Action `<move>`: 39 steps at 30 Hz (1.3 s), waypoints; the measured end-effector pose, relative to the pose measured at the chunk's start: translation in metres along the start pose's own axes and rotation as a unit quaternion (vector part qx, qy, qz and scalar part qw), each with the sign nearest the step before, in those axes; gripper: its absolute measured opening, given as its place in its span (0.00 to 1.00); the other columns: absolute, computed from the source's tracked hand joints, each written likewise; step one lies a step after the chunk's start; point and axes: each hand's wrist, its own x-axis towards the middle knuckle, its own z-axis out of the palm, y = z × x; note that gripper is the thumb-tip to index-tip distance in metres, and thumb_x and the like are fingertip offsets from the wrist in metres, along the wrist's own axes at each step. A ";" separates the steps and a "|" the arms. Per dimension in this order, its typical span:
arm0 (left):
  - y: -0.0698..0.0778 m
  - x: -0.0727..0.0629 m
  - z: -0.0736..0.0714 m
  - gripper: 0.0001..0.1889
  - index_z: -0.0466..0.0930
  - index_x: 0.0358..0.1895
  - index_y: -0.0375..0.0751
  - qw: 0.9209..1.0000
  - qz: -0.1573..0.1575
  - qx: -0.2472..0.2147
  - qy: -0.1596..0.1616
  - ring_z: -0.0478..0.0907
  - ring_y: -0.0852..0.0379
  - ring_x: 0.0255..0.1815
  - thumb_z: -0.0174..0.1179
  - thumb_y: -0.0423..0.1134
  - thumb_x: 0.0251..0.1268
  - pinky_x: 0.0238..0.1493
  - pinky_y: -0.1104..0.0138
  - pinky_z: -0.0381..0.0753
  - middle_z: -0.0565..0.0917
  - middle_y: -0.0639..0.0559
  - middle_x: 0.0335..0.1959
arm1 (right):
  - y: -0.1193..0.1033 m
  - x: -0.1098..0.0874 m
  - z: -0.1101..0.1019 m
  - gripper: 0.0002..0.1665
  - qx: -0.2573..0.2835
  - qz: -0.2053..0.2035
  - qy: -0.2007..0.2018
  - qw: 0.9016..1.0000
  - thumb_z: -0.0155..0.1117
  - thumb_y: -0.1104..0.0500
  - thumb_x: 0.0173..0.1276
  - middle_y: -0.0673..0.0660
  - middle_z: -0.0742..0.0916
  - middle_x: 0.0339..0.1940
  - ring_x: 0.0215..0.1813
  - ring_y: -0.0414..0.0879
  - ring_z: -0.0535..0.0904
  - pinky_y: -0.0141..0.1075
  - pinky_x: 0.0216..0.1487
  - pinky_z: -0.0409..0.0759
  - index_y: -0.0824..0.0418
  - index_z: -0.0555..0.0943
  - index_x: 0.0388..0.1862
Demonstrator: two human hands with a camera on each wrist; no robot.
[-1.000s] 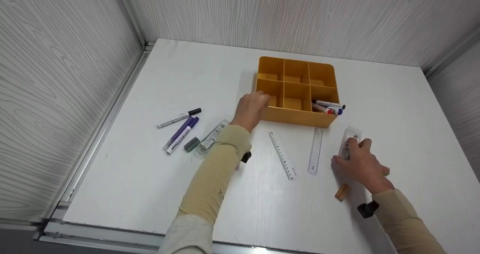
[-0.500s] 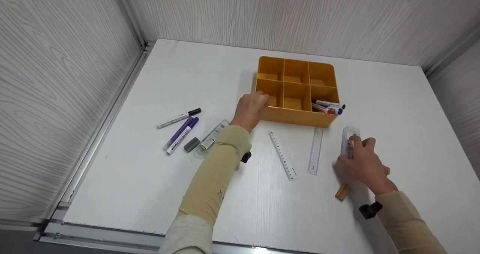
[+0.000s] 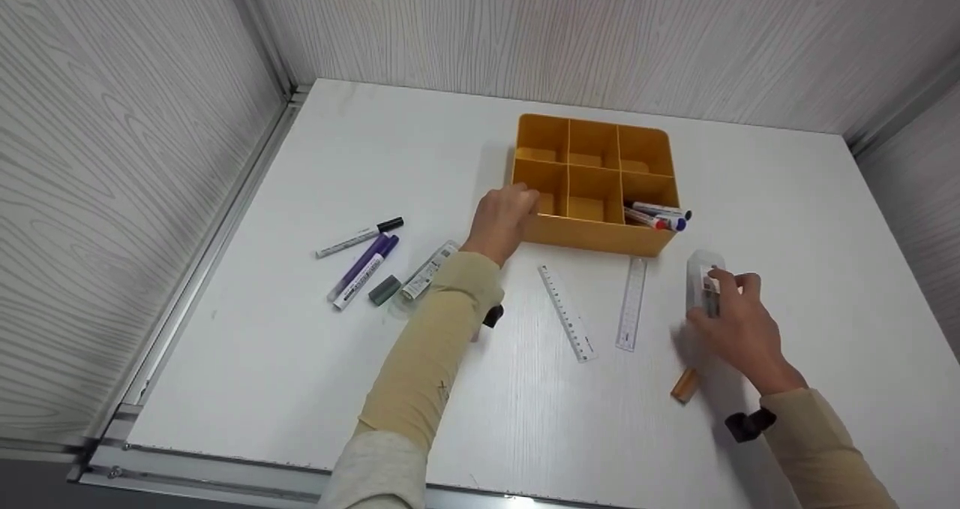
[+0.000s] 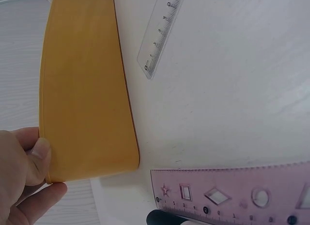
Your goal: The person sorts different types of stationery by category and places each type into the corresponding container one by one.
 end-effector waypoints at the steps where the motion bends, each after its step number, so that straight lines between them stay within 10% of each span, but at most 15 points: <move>1: 0.000 0.000 0.000 0.09 0.86 0.45 0.41 1.000 0.002 0.001 0.000 0.85 0.54 0.40 0.62 0.26 0.65 0.43 0.69 0.83 0.87 0.48 0.40 | 0.001 -0.001 -0.001 0.37 0.001 -0.011 0.015 1.000 0.56 0.55 0.66 0.76 0.63 0.62 0.37 0.58 0.75 0.38 0.27 0.71 0.66 0.60 0.72; 18: -0.001 -0.001 0.001 0.07 0.86 0.43 0.40 1.000 0.010 0.004 0.009 0.86 0.53 0.39 0.62 0.28 0.66 0.42 0.68 0.84 0.87 0.48 0.38 | -0.010 -0.005 -0.030 0.35 0.009 -0.029 0.095 0.995 0.55 0.59 0.65 0.76 0.65 0.62 0.40 0.62 0.73 0.34 0.23 0.71 0.66 0.62 0.71; 27: -0.001 -0.001 0.000 0.07 0.86 0.43 0.40 1.000 0.007 -0.004 0.001 0.85 0.53 0.39 0.61 0.28 0.66 0.43 0.68 0.83 0.87 0.48 0.38 | -0.028 -0.003 -0.042 0.35 0.020 -0.026 0.096 0.995 0.54 0.57 0.68 0.73 0.64 0.65 0.48 0.67 0.72 0.56 0.36 0.82 0.62 0.62 0.73; 39: -0.001 0.000 0.001 0.07 0.86 0.42 0.41 1.000 0.004 -0.006 0.003 0.85 0.54 0.38 0.62 0.27 0.65 0.41 0.68 0.83 0.87 0.49 0.38 | -0.071 0.006 -0.040 0.25 0.026 -0.195 0.188 0.962 0.58 0.63 0.62 0.67 0.73 0.55 0.38 0.61 0.80 0.46 0.24 0.77 0.64 0.78 0.60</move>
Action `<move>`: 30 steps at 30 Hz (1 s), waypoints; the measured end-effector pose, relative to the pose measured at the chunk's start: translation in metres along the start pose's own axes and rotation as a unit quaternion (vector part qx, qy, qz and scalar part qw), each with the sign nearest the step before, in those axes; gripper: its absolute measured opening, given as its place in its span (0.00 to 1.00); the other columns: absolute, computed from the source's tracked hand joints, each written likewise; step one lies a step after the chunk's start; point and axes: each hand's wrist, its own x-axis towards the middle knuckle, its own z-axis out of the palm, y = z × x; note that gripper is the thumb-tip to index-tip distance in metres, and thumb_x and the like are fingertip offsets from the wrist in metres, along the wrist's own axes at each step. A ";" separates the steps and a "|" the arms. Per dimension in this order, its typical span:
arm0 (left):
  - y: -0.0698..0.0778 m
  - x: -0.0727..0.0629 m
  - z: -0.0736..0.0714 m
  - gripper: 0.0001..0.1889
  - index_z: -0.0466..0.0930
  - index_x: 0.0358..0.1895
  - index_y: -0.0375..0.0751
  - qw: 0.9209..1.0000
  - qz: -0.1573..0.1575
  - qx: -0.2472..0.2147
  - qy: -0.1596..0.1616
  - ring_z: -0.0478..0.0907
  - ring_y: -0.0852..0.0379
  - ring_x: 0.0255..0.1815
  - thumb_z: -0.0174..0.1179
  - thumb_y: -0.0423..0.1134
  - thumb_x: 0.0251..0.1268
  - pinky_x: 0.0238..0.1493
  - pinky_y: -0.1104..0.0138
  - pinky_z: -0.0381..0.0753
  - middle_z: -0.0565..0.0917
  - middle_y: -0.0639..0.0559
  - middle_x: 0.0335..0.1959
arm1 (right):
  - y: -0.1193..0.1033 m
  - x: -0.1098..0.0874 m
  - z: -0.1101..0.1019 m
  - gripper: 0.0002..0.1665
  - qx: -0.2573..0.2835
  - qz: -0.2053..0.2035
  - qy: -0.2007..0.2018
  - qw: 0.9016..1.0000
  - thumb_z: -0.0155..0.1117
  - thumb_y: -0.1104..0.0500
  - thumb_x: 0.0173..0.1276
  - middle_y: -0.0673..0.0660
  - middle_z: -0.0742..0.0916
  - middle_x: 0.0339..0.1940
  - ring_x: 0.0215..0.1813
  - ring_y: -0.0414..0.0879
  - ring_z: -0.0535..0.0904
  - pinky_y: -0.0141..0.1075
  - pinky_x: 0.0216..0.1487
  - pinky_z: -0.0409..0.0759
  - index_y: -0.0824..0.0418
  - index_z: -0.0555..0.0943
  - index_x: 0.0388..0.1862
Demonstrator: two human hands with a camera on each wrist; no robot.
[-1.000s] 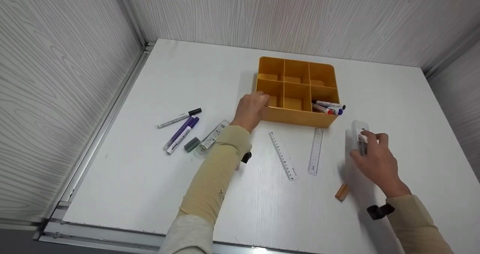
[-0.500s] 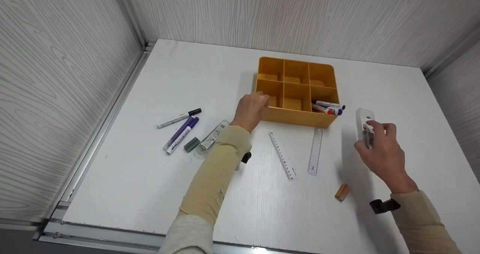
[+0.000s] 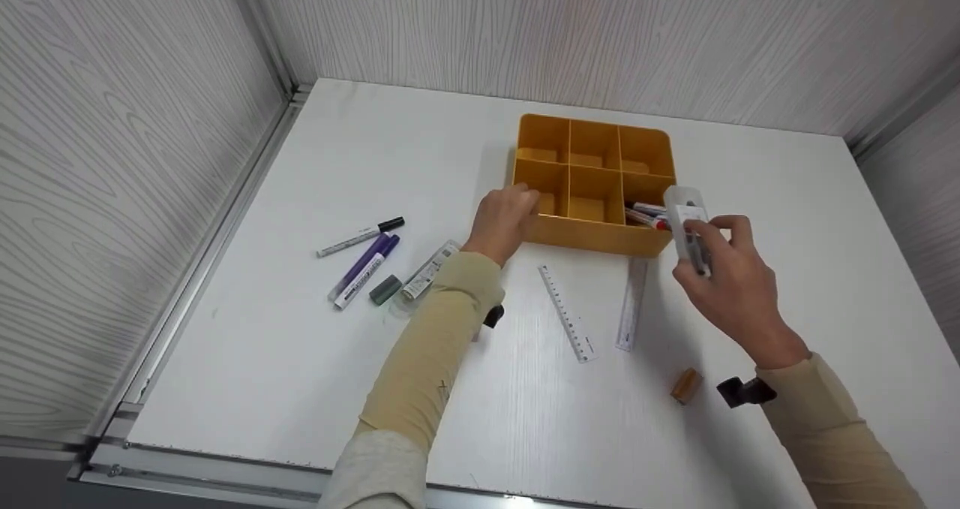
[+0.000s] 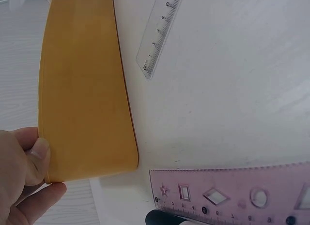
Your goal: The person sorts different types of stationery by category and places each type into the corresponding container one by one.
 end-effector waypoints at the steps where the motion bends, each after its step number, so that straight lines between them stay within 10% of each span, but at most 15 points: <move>1: 0.000 0.000 0.000 0.08 0.86 0.42 0.41 1.000 0.000 0.000 -0.002 0.85 0.54 0.39 0.62 0.27 0.65 0.41 0.68 0.83 0.87 0.49 0.38 | -0.003 0.002 0.002 0.25 0.001 -0.007 -0.002 1.000 0.58 0.63 0.63 0.67 0.73 0.55 0.38 0.61 0.81 0.47 0.24 0.78 0.64 0.78 0.60; 10: 0.000 -0.001 0.000 0.08 0.86 0.45 0.41 1.000 -0.007 -0.013 -0.004 0.84 0.55 0.38 0.61 0.29 0.67 0.42 0.69 0.82 0.86 0.49 0.38 | -0.024 0.024 0.023 0.25 -0.001 -0.038 -0.049 0.998 0.57 0.61 0.64 0.67 0.73 0.57 0.44 0.63 0.81 0.55 0.31 0.85 0.63 0.77 0.61; 18: 0.001 0.000 0.000 0.07 0.86 0.44 0.42 1.000 -0.009 -0.011 -0.008 0.84 0.55 0.38 0.61 0.30 0.68 0.43 0.69 0.83 0.86 0.49 0.39 | -0.038 0.044 0.041 0.26 0.005 0.022 -0.130 0.991 0.58 0.57 0.66 0.64 0.73 0.60 0.50 0.61 0.77 0.57 0.47 0.84 0.60 0.76 0.63; 30: -0.001 -0.001 0.001 0.07 0.86 0.42 0.42 1.000 -0.001 0.008 -0.005 0.84 0.55 0.36 0.62 0.29 0.66 0.40 0.68 0.82 0.86 0.50 0.37 | -0.040 0.060 0.065 0.22 0.037 0.019 -0.112 0.993 0.59 0.59 0.67 0.67 0.76 0.54 0.47 0.61 0.80 0.55 0.47 0.83 0.67 0.79 0.57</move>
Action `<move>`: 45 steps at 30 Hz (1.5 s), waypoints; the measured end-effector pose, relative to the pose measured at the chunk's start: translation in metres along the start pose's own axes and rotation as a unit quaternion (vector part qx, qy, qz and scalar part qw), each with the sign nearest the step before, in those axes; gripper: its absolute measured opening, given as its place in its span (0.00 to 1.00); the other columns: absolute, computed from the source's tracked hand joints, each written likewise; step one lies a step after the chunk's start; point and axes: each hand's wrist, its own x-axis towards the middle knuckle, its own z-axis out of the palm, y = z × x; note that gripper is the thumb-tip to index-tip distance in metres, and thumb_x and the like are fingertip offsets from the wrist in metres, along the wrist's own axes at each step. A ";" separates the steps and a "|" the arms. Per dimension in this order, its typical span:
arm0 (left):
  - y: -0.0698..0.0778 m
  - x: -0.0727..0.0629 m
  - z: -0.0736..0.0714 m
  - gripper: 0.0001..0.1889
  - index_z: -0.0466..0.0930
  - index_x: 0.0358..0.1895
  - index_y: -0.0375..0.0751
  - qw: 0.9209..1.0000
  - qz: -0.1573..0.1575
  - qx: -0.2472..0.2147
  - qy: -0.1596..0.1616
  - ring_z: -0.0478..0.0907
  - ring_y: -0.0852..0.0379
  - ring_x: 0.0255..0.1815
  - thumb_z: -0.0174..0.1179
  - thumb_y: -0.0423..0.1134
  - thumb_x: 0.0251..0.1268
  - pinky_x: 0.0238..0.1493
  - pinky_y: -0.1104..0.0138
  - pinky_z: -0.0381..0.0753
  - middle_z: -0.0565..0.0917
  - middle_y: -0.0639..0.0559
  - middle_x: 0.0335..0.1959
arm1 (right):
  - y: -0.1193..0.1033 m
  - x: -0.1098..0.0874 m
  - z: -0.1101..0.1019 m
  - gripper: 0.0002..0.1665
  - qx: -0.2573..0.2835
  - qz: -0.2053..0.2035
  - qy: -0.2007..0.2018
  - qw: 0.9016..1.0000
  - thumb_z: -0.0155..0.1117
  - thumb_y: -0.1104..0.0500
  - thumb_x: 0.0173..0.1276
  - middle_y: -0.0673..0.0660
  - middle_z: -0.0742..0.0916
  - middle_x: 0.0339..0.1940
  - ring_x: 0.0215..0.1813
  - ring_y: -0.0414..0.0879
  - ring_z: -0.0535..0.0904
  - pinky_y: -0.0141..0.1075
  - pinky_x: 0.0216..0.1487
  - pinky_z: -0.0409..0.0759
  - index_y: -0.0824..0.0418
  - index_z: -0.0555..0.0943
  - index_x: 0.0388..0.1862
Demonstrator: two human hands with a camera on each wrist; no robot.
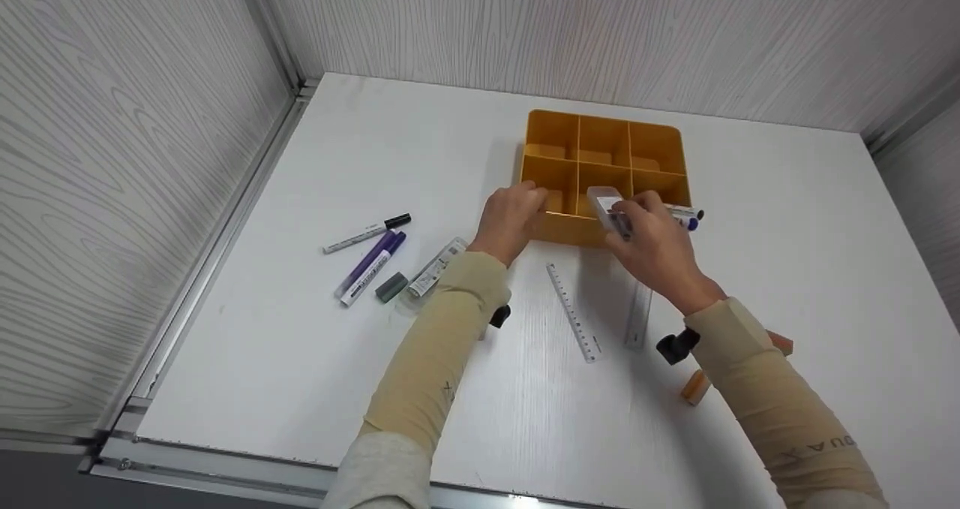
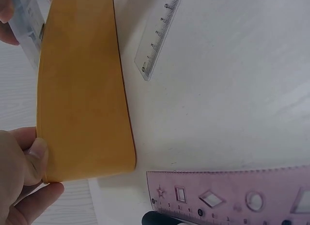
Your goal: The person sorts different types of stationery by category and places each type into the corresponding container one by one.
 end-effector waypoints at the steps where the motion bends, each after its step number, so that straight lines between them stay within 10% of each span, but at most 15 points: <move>1: 0.000 0.000 0.000 0.07 0.86 0.42 0.42 1.000 0.000 0.001 -0.001 0.84 0.55 0.37 0.62 0.29 0.66 0.40 0.68 0.82 0.86 0.50 0.38 | 0.000 0.001 0.001 0.21 0.003 0.006 -0.002 1.000 0.59 0.59 0.67 0.66 0.76 0.54 0.47 0.60 0.79 0.55 0.48 0.83 0.67 0.79 0.56; 24: 0.000 -0.001 0.001 0.09 0.85 0.44 0.43 1.000 -0.006 -0.001 -0.007 0.84 0.54 0.39 0.61 0.27 0.65 0.43 0.67 0.82 0.86 0.50 0.39 | 0.005 0.011 0.013 0.28 0.008 0.020 0.002 1.000 0.57 0.46 0.75 0.66 0.77 0.47 0.48 0.58 0.72 0.53 0.53 0.78 0.71 0.79 0.54; 45: 0.001 0.000 -0.001 0.10 0.85 0.45 0.42 1.000 -0.004 0.006 -0.005 0.84 0.54 0.38 0.59 0.27 0.67 0.42 0.68 0.83 0.86 0.49 0.39 | 0.010 0.014 0.018 0.23 0.033 0.054 -0.061 0.996 0.45 0.55 0.81 0.64 0.76 0.66 0.68 0.60 0.70 0.55 0.73 0.66 0.62 0.71 0.68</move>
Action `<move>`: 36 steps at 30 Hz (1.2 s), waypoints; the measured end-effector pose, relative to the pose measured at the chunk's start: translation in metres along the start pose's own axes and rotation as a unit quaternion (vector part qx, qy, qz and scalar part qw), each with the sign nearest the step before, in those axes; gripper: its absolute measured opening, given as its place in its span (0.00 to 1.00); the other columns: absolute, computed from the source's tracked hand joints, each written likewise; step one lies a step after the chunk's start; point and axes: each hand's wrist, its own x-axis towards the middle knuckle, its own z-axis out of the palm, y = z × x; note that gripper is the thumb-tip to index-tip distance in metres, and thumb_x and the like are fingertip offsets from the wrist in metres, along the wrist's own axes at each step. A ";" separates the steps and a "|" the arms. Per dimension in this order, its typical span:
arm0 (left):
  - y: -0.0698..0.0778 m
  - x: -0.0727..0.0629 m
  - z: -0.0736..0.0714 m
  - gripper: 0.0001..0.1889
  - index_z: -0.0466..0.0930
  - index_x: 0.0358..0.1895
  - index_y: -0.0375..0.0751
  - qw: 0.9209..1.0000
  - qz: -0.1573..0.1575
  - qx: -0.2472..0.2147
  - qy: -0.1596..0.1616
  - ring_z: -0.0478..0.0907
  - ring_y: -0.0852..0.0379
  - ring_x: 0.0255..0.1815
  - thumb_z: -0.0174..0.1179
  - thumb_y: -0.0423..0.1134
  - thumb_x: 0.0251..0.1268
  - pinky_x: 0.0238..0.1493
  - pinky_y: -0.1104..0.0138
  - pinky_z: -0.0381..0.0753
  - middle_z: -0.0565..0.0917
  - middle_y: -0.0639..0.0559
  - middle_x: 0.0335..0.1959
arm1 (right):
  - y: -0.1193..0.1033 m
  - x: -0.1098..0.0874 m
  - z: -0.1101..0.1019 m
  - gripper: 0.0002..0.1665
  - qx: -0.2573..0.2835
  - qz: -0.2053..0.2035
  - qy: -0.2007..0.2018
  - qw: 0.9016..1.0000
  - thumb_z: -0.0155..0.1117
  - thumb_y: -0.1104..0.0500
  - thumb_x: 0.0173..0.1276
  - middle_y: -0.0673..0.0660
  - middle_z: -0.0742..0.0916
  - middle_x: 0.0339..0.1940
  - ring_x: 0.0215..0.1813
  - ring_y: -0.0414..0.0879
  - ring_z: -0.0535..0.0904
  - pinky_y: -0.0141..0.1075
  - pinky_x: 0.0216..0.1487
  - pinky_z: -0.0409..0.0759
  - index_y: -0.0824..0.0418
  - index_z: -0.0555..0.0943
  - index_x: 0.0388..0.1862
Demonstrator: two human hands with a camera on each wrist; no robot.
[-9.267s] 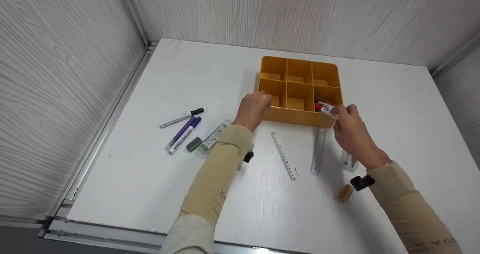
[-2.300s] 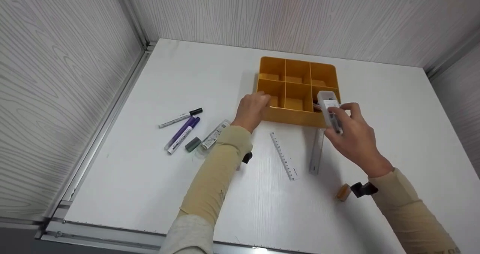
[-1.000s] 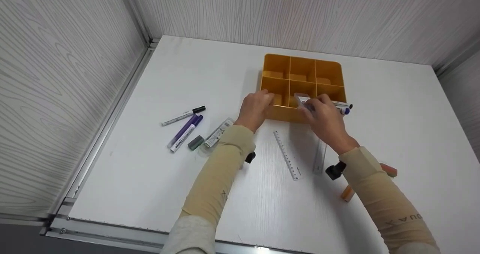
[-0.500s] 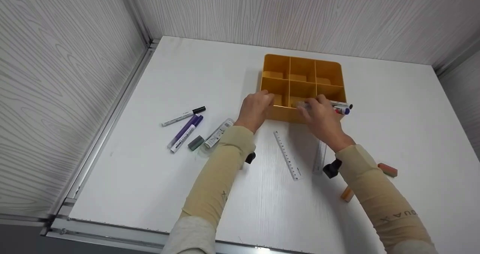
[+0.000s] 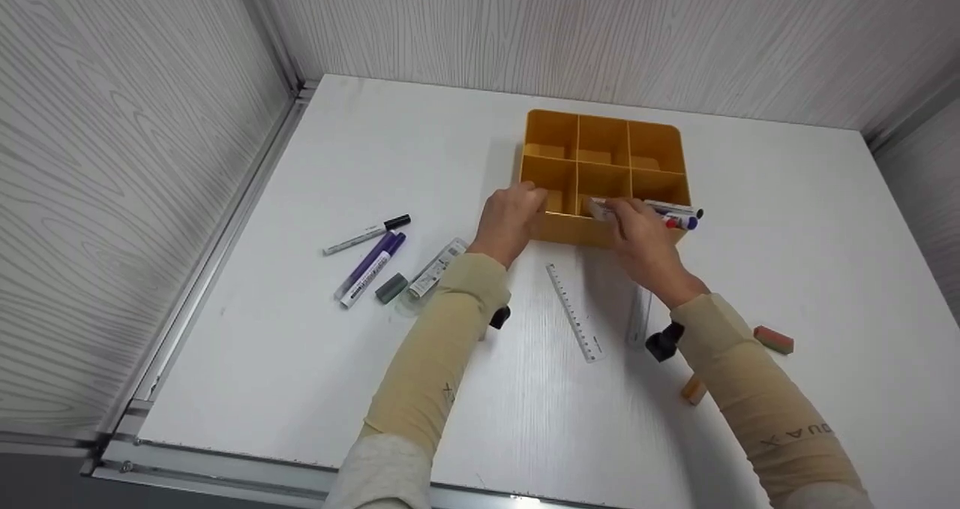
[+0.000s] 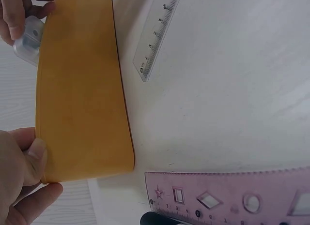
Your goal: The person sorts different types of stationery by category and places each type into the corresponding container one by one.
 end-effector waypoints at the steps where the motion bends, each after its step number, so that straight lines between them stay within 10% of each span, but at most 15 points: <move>1: 0.000 0.000 0.000 0.10 0.85 0.45 0.42 1.000 0.000 0.002 0.000 0.84 0.54 0.38 0.59 0.27 0.67 0.42 0.68 0.83 0.86 0.49 0.39 | 0.000 0.000 0.001 0.22 -0.001 -0.005 0.002 1.000 0.46 0.56 0.81 0.64 0.76 0.67 0.68 0.61 0.70 0.55 0.73 0.66 0.62 0.70 0.68; 20: -0.001 0.001 0.002 0.07 0.86 0.42 0.41 1.000 0.006 -0.016 0.015 0.84 0.54 0.36 0.60 0.28 0.67 0.40 0.68 0.83 0.86 0.49 0.36 | 0.018 -0.032 -0.017 0.26 0.006 -0.104 0.082 0.991 0.48 0.72 0.71 0.69 0.70 0.64 0.53 0.59 0.75 0.53 0.53 0.79 0.66 0.66 0.67; 36: -0.002 -0.001 0.004 0.07 0.85 0.42 0.40 0.999 0.007 -0.023 0.024 0.84 0.54 0.35 0.60 0.27 0.67 0.38 0.68 0.82 0.86 0.49 0.36 | 0.042 -0.075 -0.047 0.22 0.002 -0.096 0.151 0.984 0.52 0.72 0.70 0.66 0.76 0.56 0.33 0.42 0.69 0.21 0.32 0.65 0.66 0.73 0.62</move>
